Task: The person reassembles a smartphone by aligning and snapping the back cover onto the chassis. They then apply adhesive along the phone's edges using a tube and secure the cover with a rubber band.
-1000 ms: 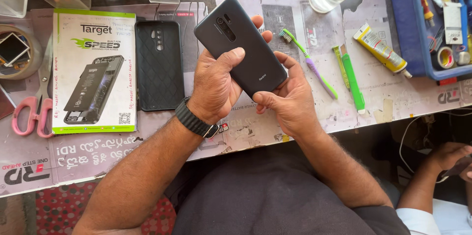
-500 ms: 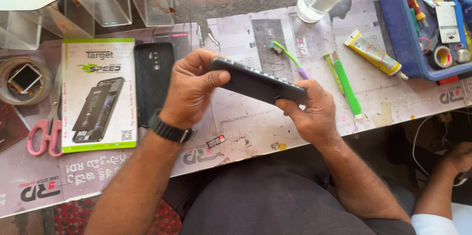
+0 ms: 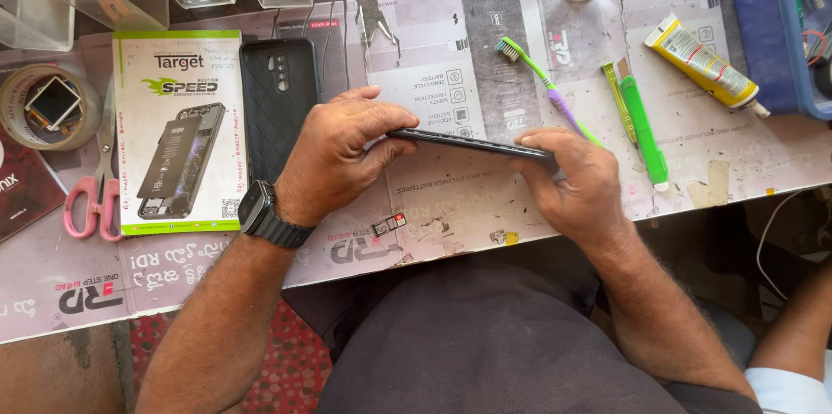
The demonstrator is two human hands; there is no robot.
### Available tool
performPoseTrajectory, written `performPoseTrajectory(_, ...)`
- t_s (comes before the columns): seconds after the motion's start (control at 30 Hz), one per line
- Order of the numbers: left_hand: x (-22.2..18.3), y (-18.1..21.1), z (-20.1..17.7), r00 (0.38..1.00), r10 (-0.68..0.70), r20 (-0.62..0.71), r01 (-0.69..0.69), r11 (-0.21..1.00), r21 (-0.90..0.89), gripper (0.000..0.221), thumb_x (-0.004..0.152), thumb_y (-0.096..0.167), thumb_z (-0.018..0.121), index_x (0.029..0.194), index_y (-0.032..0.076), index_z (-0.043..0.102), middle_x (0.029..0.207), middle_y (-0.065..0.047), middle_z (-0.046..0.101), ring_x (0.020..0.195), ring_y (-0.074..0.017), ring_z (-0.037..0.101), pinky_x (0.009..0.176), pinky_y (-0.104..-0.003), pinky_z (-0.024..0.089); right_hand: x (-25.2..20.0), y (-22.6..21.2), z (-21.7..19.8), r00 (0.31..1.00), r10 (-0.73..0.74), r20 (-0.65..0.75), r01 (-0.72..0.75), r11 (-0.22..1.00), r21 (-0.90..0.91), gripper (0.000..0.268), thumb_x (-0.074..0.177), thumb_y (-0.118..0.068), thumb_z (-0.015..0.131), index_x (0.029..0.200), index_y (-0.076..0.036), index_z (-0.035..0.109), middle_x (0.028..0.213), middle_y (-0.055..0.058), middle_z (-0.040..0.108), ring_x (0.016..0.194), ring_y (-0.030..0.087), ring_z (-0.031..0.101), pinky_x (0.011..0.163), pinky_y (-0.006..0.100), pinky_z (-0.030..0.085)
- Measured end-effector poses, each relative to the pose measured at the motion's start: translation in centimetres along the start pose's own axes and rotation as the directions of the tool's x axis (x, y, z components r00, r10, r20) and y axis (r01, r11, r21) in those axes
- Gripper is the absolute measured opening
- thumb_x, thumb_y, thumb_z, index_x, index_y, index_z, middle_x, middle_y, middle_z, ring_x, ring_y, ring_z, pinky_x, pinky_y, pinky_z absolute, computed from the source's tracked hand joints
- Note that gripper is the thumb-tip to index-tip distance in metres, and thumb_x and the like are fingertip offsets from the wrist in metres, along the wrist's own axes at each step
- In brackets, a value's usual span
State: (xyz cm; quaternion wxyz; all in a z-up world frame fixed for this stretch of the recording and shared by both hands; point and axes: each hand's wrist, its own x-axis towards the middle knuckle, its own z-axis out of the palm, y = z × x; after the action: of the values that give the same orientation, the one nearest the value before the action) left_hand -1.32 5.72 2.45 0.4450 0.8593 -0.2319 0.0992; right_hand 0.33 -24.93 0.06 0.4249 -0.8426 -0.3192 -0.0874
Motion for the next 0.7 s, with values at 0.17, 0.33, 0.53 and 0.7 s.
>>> performPoseTrajectory(0.17,-0.51,-0.61,0.34,0.998,0.052,-0.024,-0.052,0.999,-0.008,0.027,0.087,0.014,0.084,0.109,0.009,0.071,0.104,-0.006,0.076,0.098,-0.0241,0.075,0.109,-0.046,0.053,-0.15,-0.09,-0.22,1.000,-0.008,0.019,0.008,1.000,0.009,0.026,0.094,-0.007,0.078,0.117,-0.002,0.066,0.111,0.011,0.075,0.097,0.023,0.076,0.083,0.032,0.062)
performPoseTrajectory(0.33,-0.51,-0.84,0.29,0.998,0.056,-0.017,-0.056,0.998,-0.012,0.026,0.086,0.013,0.084,0.108,0.009,0.072,0.103,-0.006,0.077,0.097,-0.0223,0.075,0.109,-0.046,0.053,0.01,0.25,-0.09,0.999,-0.036,0.016,0.036,0.999,0.022,0.023,0.096,-0.010,0.077,0.117,-0.004,0.066,0.113,0.011,0.076,0.101,0.023,0.077,0.087,0.032,0.063)
performPoseTrajectory(0.53,-0.49,-0.83,0.29,0.998,0.066,-0.023,-0.066,0.998,-0.008,0.022,0.086,0.012,0.084,0.104,0.008,0.073,0.105,-0.004,0.077,0.098,-0.0204,0.075,0.110,-0.046,0.052,-0.02,0.36,-0.12,0.999,-0.047,0.018,0.047,0.999,0.000,0.022,0.095,-0.010,0.078,0.113,-0.003,0.068,0.111,0.012,0.076,0.099,0.022,0.076,0.085,0.032,0.063)
performPoseTrajectory(0.7,-0.33,-0.60,0.28,0.997,0.077,-0.015,-0.077,0.997,0.017,0.021,0.085,0.012,0.085,0.102,0.009,0.073,0.105,-0.004,0.077,0.099,-0.0192,0.075,0.111,-0.046,0.051,0.10,0.29,-0.03,0.998,-0.062,0.017,0.063,0.998,-0.004,0.022,0.093,-0.009,0.079,0.112,-0.004,0.069,0.108,0.011,0.077,0.096,0.020,0.077,0.082,0.030,0.063)
